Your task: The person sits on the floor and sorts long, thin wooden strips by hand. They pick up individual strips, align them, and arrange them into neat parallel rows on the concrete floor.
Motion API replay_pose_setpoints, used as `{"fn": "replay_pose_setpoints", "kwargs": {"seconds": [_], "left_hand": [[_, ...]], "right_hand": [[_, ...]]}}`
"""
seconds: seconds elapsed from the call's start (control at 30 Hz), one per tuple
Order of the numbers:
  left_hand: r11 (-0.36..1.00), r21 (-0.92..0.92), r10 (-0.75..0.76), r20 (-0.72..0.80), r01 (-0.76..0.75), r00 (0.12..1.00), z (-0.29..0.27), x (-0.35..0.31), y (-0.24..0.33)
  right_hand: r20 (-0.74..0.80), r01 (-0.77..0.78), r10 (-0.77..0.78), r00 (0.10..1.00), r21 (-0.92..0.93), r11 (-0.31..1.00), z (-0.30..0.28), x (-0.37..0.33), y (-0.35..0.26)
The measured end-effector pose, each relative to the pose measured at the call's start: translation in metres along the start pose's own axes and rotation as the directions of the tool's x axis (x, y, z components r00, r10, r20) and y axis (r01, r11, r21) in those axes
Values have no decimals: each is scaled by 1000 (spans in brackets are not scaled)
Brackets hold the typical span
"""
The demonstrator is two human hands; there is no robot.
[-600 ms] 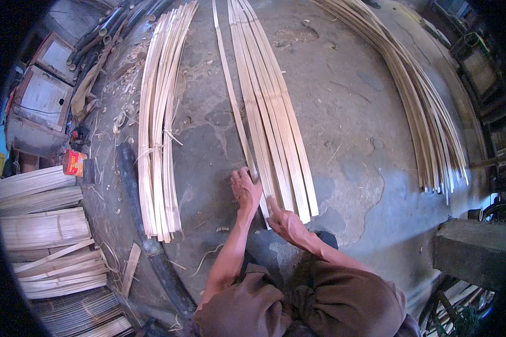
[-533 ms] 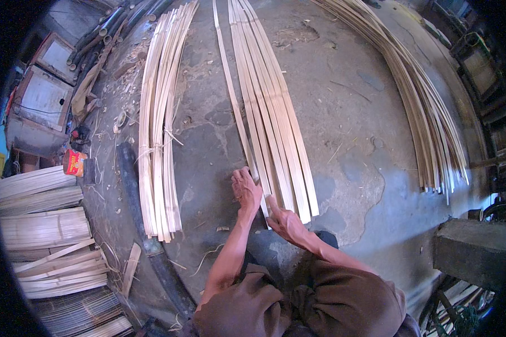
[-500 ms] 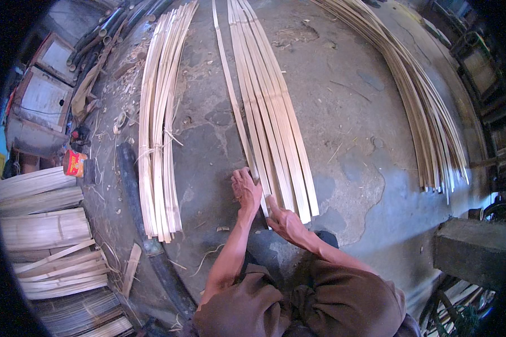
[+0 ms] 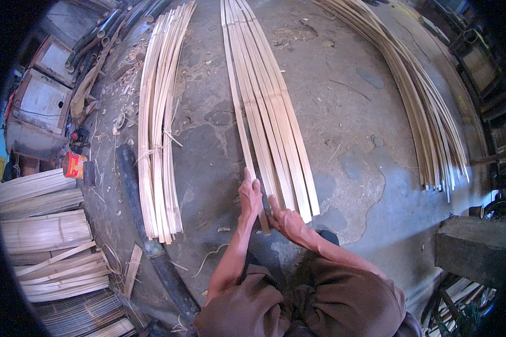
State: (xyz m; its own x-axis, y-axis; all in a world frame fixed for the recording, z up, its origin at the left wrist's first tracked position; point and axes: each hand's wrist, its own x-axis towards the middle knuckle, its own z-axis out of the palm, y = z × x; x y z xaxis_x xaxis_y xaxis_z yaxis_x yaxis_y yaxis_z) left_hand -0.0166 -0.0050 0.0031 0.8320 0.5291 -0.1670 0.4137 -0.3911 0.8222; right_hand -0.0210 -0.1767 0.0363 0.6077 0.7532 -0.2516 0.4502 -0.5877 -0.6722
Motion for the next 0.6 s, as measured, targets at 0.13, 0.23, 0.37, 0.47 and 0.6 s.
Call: {"fn": "replay_pose_setpoints", "kwargs": {"seconds": [0.13,0.23,0.37,0.47,0.6], "left_hand": [[998,68,14,26,-16,1000,-4,1,14],[992,93,90,-11,-88,996,-4,4,13],[993,108,45,56,-51,997,-10,8,14],[987,149,63,24,-66,998,-8,9,0],[961,255,104,33,-109,994,-7,7,5]], "right_hand": [[-23,16,-15,1000,2,1000,1,0,0],[-29,-2,1,1000,-44,999,5,1,-1],[-28,-32,30,999,-68,997,6,2,-2],[43,-59,61,997,-53,997,-5,1,-13],[-83,10,-24,996,-158,987,-7,-2,10]]}}
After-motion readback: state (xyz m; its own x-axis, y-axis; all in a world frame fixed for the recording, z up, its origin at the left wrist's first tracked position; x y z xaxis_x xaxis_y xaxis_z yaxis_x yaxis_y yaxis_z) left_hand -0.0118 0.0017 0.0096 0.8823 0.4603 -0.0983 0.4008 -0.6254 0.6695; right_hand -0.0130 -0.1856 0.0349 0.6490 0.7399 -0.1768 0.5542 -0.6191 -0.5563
